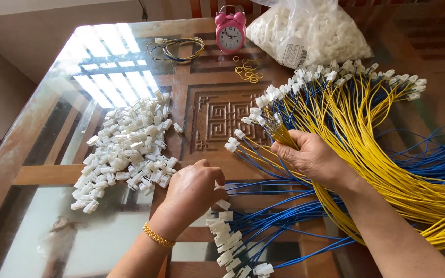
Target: The person repeatedly picks white plastic connectors and attaches them to the ends of yellow and blue network cables. They handle the cables one at a time, aligning the connector with the cable end and pressing it into place. Finished cables are set aside on the table.
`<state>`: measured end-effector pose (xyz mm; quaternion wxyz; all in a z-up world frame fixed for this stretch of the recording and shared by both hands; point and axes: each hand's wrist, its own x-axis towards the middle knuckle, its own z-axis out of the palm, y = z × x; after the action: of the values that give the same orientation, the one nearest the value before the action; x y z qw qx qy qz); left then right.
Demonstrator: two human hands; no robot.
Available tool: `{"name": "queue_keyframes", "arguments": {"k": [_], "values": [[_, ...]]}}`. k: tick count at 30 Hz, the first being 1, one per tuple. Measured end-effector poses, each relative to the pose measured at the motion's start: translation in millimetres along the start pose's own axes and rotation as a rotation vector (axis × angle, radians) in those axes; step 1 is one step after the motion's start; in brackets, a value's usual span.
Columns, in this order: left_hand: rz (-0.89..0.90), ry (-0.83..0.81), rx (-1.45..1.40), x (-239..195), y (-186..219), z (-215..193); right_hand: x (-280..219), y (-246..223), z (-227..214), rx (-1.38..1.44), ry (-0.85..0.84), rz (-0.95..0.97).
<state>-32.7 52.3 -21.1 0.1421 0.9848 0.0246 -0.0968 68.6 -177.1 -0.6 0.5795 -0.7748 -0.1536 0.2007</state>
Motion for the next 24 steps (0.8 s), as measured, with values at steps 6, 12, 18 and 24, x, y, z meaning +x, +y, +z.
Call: {"name": "queue_keyframes", "arguments": {"k": [6, 12, 18, 24], "values": [[0.034, -0.047, 0.075, 13, -2, 19, 1, 7, -1, 0.032, -0.014, -0.020], [0.028, -0.124, 0.057, 5, 7, -1, -1, 4, -2, 0.055, -0.026, -0.012], [0.079, -0.086, -0.145, 1, 11, -40, -5, -2, -4, 0.045, -0.004, 0.100], [0.128, 0.017, -1.156, 53, 5, -4, -13, -20, 3, 0.015, 0.077, -0.035]]}}
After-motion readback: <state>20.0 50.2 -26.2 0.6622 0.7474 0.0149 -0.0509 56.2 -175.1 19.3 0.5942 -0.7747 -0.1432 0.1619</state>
